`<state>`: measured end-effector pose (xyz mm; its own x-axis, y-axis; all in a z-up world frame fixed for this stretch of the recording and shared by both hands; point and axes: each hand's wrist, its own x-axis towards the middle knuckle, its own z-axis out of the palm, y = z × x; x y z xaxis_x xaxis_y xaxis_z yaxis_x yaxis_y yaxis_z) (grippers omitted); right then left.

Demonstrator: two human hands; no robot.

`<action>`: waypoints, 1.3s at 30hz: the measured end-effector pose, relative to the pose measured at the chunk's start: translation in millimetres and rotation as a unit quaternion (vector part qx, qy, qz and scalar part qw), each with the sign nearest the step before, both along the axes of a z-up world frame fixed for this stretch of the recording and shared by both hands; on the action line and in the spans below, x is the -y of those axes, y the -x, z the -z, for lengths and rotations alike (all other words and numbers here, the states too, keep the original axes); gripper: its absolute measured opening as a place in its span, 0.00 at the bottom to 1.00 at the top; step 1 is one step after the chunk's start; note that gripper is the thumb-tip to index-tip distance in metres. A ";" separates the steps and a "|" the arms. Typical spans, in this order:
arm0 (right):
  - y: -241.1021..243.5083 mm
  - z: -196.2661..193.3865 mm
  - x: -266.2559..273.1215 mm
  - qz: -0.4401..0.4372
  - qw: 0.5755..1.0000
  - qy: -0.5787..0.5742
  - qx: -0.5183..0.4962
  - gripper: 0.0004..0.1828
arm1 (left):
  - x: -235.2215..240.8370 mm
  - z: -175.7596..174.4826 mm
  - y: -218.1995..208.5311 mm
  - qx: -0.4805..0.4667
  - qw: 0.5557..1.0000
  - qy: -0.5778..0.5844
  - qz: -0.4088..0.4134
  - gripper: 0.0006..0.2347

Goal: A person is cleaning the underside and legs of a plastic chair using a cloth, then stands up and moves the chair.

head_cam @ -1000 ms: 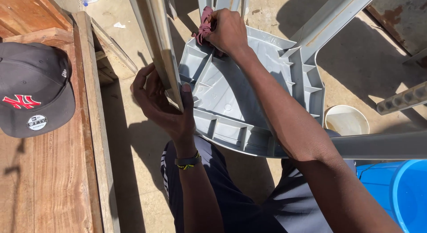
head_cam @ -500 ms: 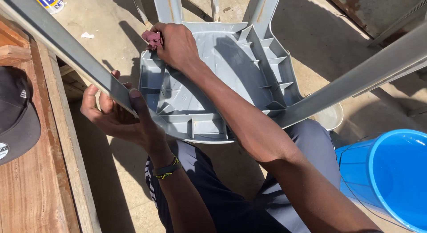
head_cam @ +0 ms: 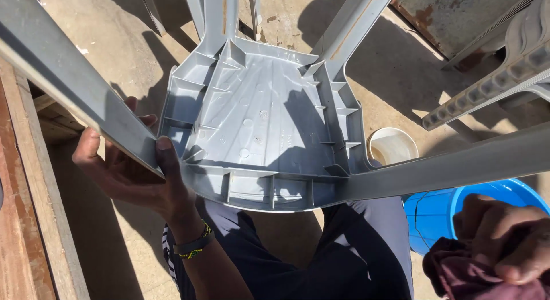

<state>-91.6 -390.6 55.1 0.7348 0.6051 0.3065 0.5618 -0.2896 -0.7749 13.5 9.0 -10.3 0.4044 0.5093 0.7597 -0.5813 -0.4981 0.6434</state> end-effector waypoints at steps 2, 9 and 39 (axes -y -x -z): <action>14.4 47.3 66.5 0.122 0.991 0.038 0.037 0.09 | 1.3 -9.2 0.5 0.024 0.999 -0.025 0.016 0.16; -165.8 147.4 83.5 0.467 0.860 0.135 0.157 0.27 | 2.5 0.3 -4.4 0.033 0.999 -0.032 0.007 0.19; -215.4 90.7 14.7 0.453 0.890 0.000 -0.054 0.10 | 4.2 -2.5 5.5 0.003 1.000 -0.023 0.016 0.18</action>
